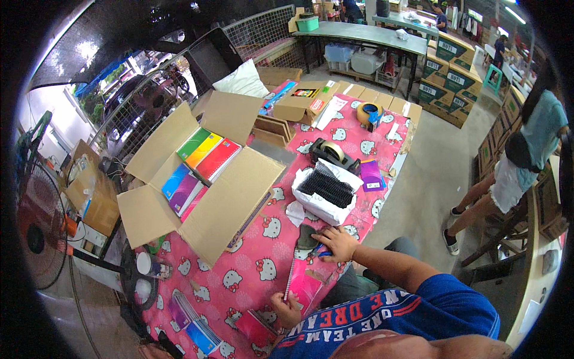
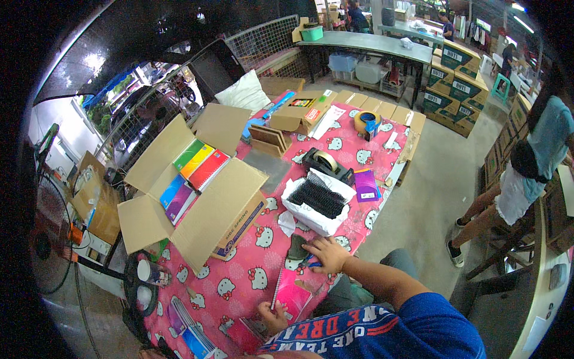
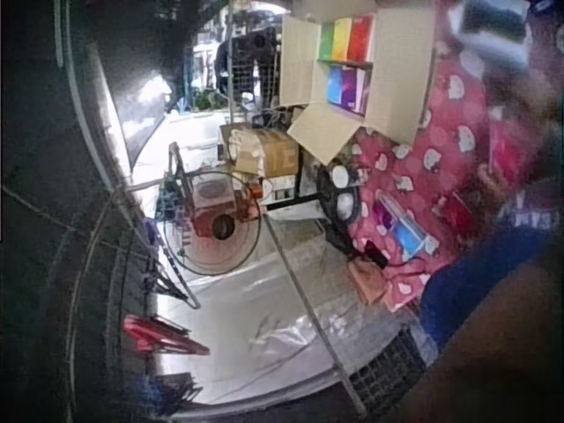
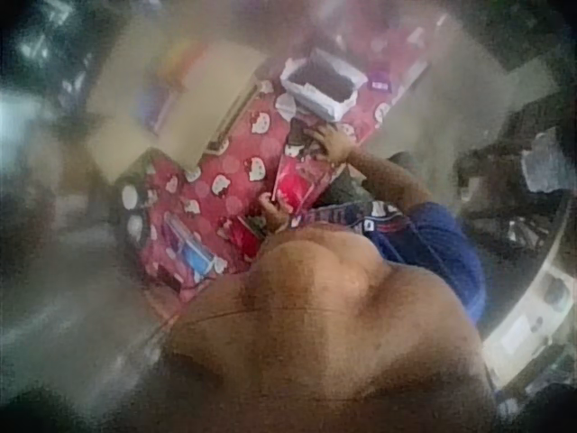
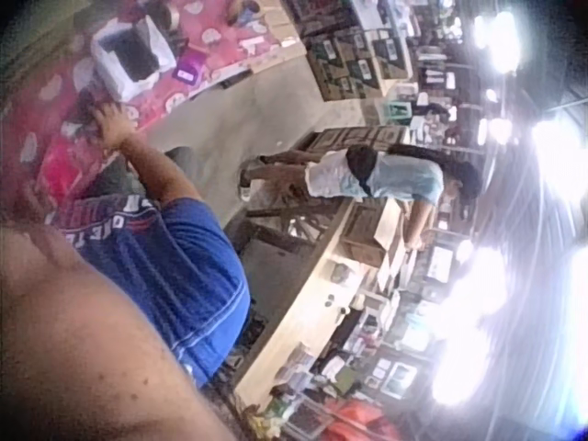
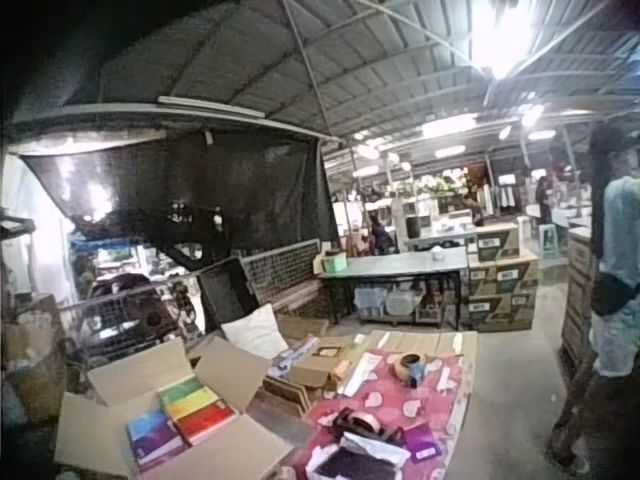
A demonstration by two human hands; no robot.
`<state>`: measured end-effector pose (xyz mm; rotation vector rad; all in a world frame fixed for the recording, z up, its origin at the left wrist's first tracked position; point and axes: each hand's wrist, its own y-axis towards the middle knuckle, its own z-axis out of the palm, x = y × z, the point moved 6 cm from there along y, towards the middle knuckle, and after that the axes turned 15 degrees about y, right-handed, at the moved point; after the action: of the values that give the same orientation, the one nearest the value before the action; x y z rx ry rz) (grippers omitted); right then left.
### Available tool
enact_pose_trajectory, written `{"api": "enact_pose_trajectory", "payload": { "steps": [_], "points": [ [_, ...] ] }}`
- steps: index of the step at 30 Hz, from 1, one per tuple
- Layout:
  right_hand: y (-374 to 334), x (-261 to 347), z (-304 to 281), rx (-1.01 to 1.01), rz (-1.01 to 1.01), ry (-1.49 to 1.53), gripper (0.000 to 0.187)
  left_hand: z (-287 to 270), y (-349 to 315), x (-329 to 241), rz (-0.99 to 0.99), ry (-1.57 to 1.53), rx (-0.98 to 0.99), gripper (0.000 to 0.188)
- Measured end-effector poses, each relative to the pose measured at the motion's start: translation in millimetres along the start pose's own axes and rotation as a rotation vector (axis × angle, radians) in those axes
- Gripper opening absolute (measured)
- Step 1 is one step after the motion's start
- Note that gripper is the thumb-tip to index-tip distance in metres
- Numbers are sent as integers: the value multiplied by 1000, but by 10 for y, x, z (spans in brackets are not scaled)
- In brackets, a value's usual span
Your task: The person assembles small notebooks by inserting spiral binding through holes in the paper and covers, and then trims the excess binding with a tool.
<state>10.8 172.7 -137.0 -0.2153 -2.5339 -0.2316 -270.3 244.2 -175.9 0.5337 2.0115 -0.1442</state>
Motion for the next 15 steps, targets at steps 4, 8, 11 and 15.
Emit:
{"api": "enact_pose_trajectory", "payload": {
  "steps": [4,8,11,15],
  "points": [
    [-27,-60,0,-46,-48,-2,84,-40,-14,-248,-101,162,60,23],
    [-50,-66,-17,-19,-22,-1,84,-52,-64,-298,-51,195,46,23],
    [-28,-77,-3,-29,-51,-13,85,-56,-148,-155,-63,200,10,23],
    [-67,-23,18,-9,-35,-18,85,-133,-173,-431,-171,256,57,23]
  ]
}}
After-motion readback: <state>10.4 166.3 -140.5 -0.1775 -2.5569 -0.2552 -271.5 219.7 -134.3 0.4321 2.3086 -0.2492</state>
